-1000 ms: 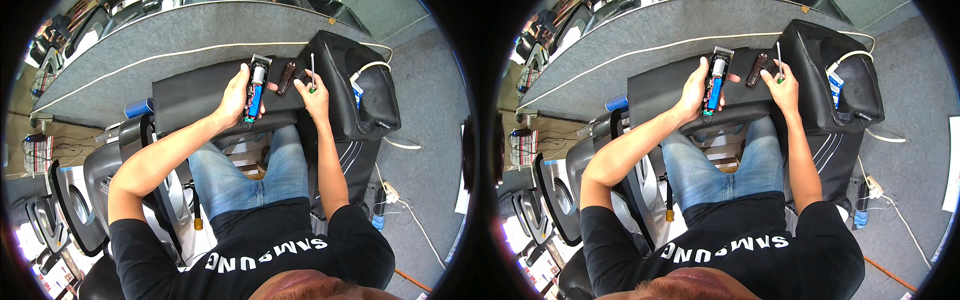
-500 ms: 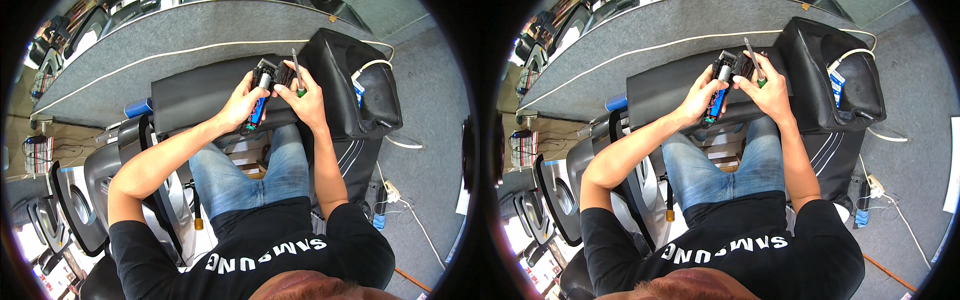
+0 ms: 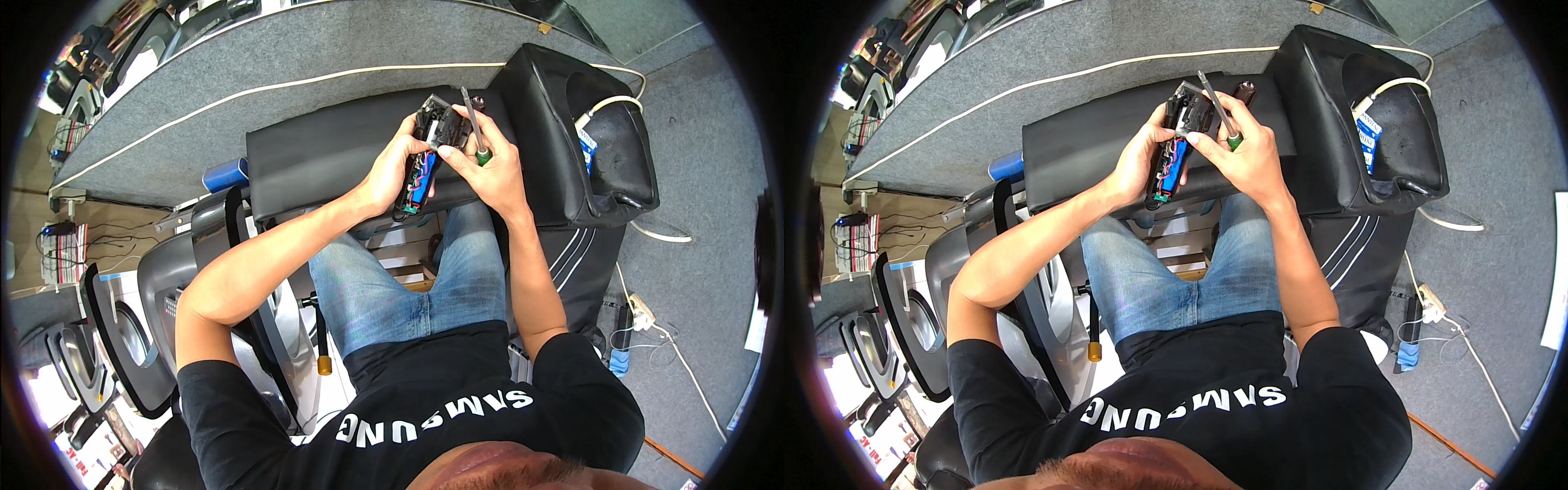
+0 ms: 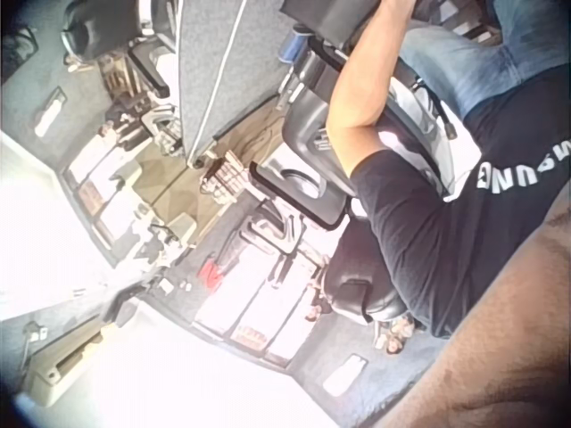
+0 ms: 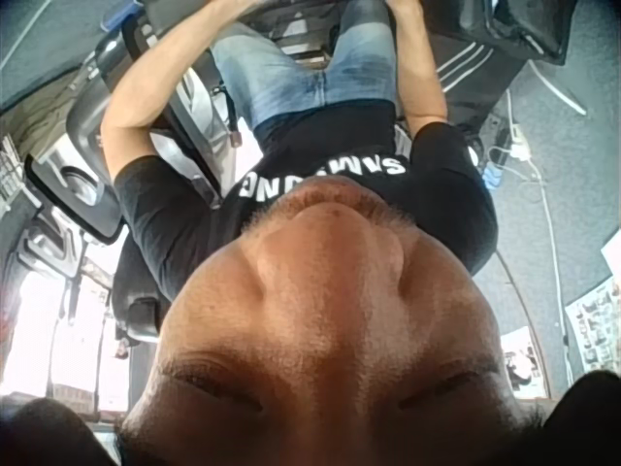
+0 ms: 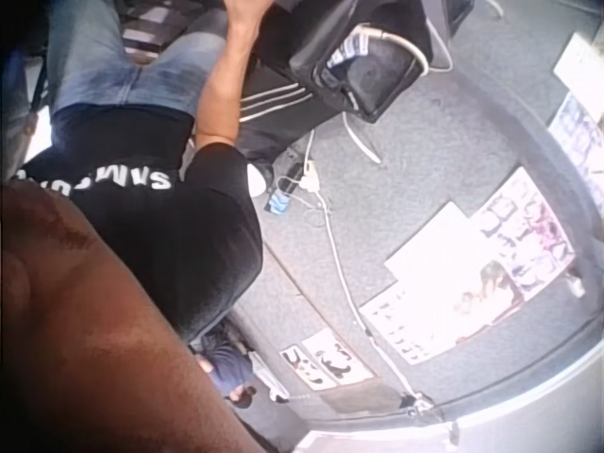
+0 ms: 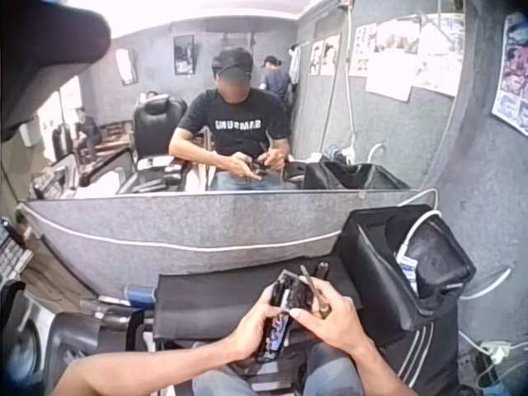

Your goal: The person disassembles a clipper by using a screwdriver to remove screws from the casing and then opening the device to reveal the internal motor and components.

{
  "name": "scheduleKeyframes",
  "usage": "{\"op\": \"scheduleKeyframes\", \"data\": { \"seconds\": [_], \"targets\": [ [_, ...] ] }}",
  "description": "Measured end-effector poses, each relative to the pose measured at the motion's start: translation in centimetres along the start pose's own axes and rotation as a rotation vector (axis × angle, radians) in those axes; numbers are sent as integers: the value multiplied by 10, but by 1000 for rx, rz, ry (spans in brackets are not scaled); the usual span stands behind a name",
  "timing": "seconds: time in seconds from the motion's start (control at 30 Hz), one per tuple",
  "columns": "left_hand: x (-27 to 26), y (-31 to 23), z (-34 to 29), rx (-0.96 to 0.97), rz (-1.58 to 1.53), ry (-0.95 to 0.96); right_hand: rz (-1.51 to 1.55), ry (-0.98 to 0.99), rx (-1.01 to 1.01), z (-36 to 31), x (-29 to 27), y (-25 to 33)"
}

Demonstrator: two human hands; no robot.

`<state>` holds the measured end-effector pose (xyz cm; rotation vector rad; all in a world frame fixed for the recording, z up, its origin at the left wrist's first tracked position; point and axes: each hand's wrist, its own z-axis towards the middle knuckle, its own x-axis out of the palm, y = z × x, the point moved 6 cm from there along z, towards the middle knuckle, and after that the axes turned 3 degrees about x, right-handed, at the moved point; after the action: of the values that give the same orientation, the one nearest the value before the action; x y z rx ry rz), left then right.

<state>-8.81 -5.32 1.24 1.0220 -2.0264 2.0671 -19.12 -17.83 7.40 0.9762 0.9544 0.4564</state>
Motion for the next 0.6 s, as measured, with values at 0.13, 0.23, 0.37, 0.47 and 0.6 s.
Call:
{"op": "scheduleKeyframes", "data": {
  "seconds": [0.13, 0.23, 0.37, 0.47, 0.6],
  "targets": [
    [-2, 3, 1, 12, -25, 16, 10, 19, 16, -1, 3, 2],
    [-2, 3, 2, 15, -34, 17, 11, 11, -20, -1, 6, 0],
    [-1, 1, 3, 22, -20, 18, -6, 10, -49, 0, 9, -7],
    [0, 1, 3, 26, -33, 25, -19, 14, -42, 1, 10, -4],
    [-2, 2, 3, 9, -28, 6, -38, 26, -26, 1, 12, -5]
  ]
}}
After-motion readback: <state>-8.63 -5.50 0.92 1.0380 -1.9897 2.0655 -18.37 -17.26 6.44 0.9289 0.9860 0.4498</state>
